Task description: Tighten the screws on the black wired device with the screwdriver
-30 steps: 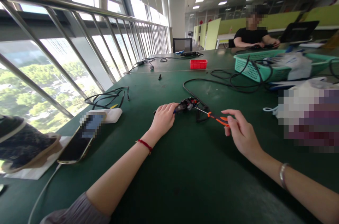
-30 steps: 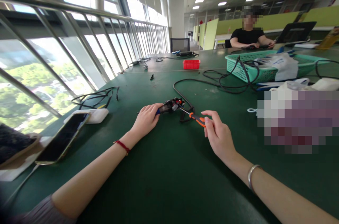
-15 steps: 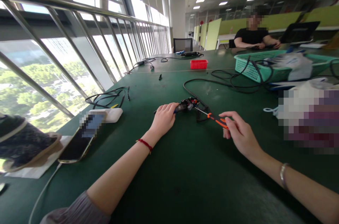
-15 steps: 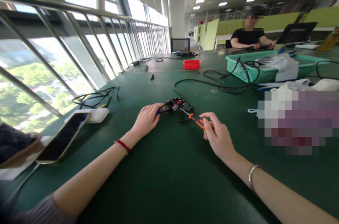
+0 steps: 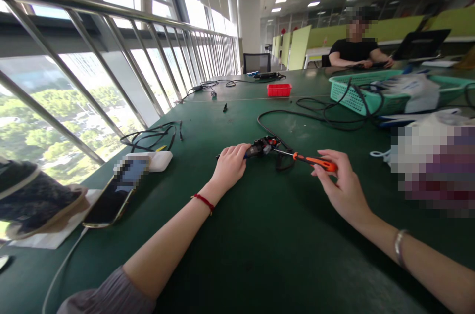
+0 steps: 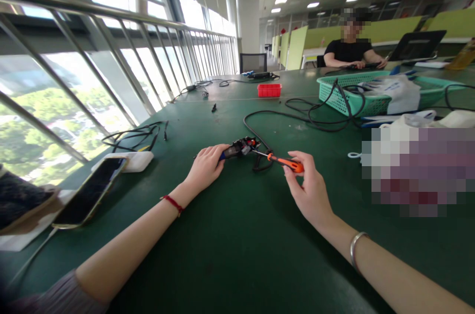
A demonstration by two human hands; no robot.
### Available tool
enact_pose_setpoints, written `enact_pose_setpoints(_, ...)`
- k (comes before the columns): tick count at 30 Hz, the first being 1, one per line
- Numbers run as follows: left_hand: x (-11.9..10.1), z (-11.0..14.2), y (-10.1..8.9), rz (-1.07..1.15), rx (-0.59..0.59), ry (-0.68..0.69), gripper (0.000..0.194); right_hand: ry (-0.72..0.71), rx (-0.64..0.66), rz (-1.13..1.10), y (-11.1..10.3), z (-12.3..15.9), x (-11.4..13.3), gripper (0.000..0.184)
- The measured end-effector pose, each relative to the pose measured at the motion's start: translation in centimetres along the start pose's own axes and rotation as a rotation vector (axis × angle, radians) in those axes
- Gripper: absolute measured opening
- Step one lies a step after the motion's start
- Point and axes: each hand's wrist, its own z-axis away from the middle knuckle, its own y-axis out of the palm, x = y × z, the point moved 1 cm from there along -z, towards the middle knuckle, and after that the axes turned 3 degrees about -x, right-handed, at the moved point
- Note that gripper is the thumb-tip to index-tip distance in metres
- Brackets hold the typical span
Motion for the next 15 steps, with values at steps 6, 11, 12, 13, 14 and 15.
enact_pose_setpoints(6,0.12,0.01,0.17,-0.002,-0.006,0.001,0.039,0.132,0.148,-0.090,0.09,0.06,0.03,0.035)
enact_pose_setpoints(11,0.25,0.07,0.40,-0.008,-0.014,0.005,0.039,-0.024,-0.035,-0.081,0.20,0.05,-0.19,0.044)
enact_pose_setpoints(12,0.25,0.08,0.41,-0.008,-0.015,0.007,0.039,-0.055,-0.049,-0.086,0.25,0.09,-0.27,0.044)
enact_pose_setpoints(13,0.24,0.08,0.40,-0.008,-0.016,0.009,0.039,-0.077,-0.051,-0.088,0.30,0.14,-0.33,0.044)
enact_pose_setpoints(14,0.22,0.08,0.39,-0.008,-0.017,0.010,0.039,-0.091,-0.045,-0.085,0.33,0.19,-0.36,0.044)
enact_pose_setpoints(15,0.20,0.07,0.36,-0.009,-0.018,0.010,0.039,-0.097,-0.036,-0.076,0.34,0.24,-0.35,0.044)
